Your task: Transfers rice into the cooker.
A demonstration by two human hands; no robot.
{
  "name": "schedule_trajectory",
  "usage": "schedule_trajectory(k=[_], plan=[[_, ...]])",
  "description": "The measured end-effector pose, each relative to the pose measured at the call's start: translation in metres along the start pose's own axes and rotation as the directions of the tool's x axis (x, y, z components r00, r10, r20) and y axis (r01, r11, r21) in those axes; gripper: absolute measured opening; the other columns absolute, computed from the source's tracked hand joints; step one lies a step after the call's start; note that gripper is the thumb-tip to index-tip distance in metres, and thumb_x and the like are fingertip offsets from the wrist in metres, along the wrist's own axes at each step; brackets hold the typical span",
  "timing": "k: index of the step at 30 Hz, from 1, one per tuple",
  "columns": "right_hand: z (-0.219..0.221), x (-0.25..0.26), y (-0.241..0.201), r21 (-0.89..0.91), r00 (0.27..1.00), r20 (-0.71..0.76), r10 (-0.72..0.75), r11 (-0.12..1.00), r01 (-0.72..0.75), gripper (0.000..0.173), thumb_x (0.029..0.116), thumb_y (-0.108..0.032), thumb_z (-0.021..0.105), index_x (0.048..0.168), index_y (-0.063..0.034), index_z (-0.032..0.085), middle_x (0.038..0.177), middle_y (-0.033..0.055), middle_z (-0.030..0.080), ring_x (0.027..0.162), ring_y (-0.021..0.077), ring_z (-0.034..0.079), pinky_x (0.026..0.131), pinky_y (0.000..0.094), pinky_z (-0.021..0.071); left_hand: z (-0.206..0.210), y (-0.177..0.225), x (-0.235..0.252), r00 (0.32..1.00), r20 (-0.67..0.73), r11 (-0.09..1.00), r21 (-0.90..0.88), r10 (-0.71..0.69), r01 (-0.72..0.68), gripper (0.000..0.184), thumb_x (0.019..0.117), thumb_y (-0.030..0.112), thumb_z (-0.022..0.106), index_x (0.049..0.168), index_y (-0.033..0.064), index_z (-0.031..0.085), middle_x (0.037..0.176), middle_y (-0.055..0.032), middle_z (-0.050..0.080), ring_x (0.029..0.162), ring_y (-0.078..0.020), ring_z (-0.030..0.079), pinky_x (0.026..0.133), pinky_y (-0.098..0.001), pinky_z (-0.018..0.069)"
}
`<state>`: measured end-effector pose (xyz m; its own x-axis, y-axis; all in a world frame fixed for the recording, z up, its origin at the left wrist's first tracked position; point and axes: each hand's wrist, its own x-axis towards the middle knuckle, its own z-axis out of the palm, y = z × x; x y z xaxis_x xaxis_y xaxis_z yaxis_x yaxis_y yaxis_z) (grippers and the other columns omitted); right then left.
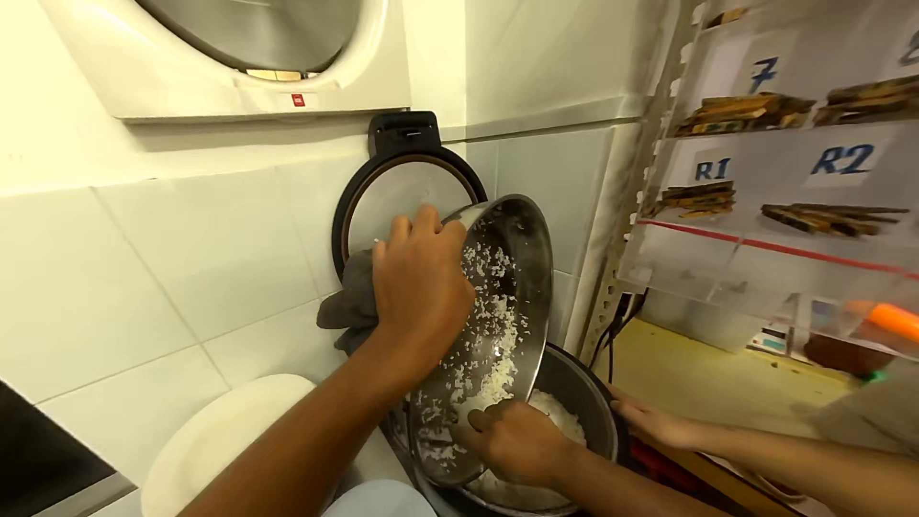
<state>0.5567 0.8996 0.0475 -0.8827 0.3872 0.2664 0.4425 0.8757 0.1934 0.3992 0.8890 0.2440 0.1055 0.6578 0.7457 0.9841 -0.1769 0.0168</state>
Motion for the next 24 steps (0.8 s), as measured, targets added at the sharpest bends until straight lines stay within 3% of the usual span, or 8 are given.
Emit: schedule_trajectory(k=[3, 5, 8, 11, 16, 19, 22, 24], plan=[[0.015, -0.018, 0.039, 0.041, 0.839, 0.517, 0.170, 0.974, -0.222, 0.031, 0.1006, -0.010, 0.053, 0.130, -0.0087, 0.061, 0.107, 0.0246, 0.068, 0.094, 0.0469, 0.067, 0.079, 0.0647, 0.0519, -0.002, -0.001, -0.002, 1.000, -0.015, 1.000, -0.013, 0.005, -0.005, 0.024, 0.0773, 0.003, 0.071, 0.100, 0.0127, 0.074, 0.100, -0.0087, 0.062, 0.098, -0.0313, 0.060, 0.072, -0.0472, 0.0473], [0.009, -0.034, 0.060, -0.028, 0.762, 0.582, 0.284, 0.944, -0.330, 0.027, 0.1033, -0.014, 0.048, 0.126, -0.0074, 0.062, 0.110, 0.0235, 0.069, 0.099, 0.0460, 0.068, 0.082, 0.0649, 0.0515, -0.002, 0.000, -0.005, 1.000, -0.022, 1.000, -0.026, 0.005, -0.005, 0.024, 0.0770, 0.003, 0.072, 0.099, 0.0126, 0.074, 0.100, -0.0088, 0.062, 0.097, -0.0314, 0.060, 0.071, -0.0473, 0.0475], [-0.038, -0.031, 0.071, -0.097, 0.693, 0.509, 0.511, 0.834, -0.544, 0.028, 0.1051, -0.016, 0.045, 0.124, -0.0037, 0.062, 0.110, 0.0258, 0.068, 0.101, 0.0484, 0.067, 0.082, 0.0672, 0.0518, -0.001, -0.002, -0.003, 0.999, -0.042, 1.000, -0.030, 0.008, -0.009, 0.024, 0.0764, 0.004, 0.072, 0.099, 0.0127, 0.074, 0.098, -0.0084, 0.062, 0.095, -0.0309, 0.060, 0.071, -0.0472, 0.0469], [-0.071, -0.015, 0.083, -0.163, 0.492, 0.391, 0.778, 0.585, -0.795, 0.031, 0.1068, -0.024, 0.046, 0.128, -0.0065, 0.060, 0.108, 0.0228, 0.070, 0.103, 0.0447, 0.069, 0.084, 0.0632, 0.0533, -0.001, 0.000, -0.006, 0.999, -0.031, 0.999, -0.024, 0.022, -0.023, 0.026, 0.0757, 0.003, 0.073, 0.100, 0.0129, 0.074, 0.100, -0.0089, 0.062, 0.096, -0.0316, 0.060, 0.071, -0.0477, 0.0463], [-0.046, 0.010, 0.139, -0.076, 0.271, 0.217, 0.938, 0.293, -0.953, 0.027, 0.1000, -0.024, 0.059, 0.117, -0.0037, 0.065, 0.110, 0.0216, 0.070, 0.102, 0.0421, 0.069, 0.081, 0.0616, 0.0550, 0.002, 0.004, -0.016, 0.984, -0.153, 0.995, -0.007, 0.094, -0.096, 0.020, 0.0752, 0.002, 0.070, 0.092, 0.0122, 0.070, 0.094, -0.0092, 0.060, 0.090, -0.0331, 0.060, 0.066, -0.0475, 0.0447], [-0.006, 0.014, 0.138, 0.027, 0.238, 0.363, 0.901, 0.245, -0.969, 0.033, 0.1013, -0.025, 0.058, 0.121, -0.0001, 0.065, 0.120, 0.0231, 0.068, 0.111, 0.0409, 0.067, 0.088, 0.0618, 0.0533, 0.005, 0.001, -0.025, 0.975, -0.192, 0.993, -0.003, 0.111, -0.114, 0.016, 0.0746, 0.001, 0.065, 0.087, 0.0099, 0.068, 0.091, -0.0105, 0.058, 0.087, -0.0340, 0.059, 0.064, -0.0474, 0.0434], [0.002, 0.007, 0.104, -0.031, 0.291, 0.586, 0.756, 0.380, -0.924, 0.036, 0.1018, -0.019, 0.052, 0.128, 0.0032, 0.061, 0.131, 0.0273, 0.062, 0.122, 0.0445, 0.060, 0.096, 0.0659, 0.0486, 0.005, -0.002, -0.033, 0.972, -0.206, 0.993, -0.005, 0.113, -0.116, 0.010, 0.0795, 0.005, 0.061, 0.086, 0.0083, 0.067, 0.091, -0.0107, 0.057, 0.085, -0.0332, 0.058, 0.063, -0.0464, 0.0424], [-0.007, -0.005, 0.098, -0.010, 0.359, 0.647, 0.673, 0.477, -0.879, 0.034, 0.1026, -0.020, 0.050, 0.123, 0.0044, 0.063, 0.128, 0.0286, 0.062, 0.121, 0.0462, 0.060, 0.095, 0.0676, 0.0476, 0.006, -0.006, -0.036, 0.967, -0.234, 0.994, -0.010, 0.103, -0.108, 0.009, 0.0793, 0.006, 0.059, 0.085, 0.0089, 0.066, 0.088, -0.0096, 0.056, 0.083, -0.0320, 0.057, 0.062, -0.0453, 0.0408]])
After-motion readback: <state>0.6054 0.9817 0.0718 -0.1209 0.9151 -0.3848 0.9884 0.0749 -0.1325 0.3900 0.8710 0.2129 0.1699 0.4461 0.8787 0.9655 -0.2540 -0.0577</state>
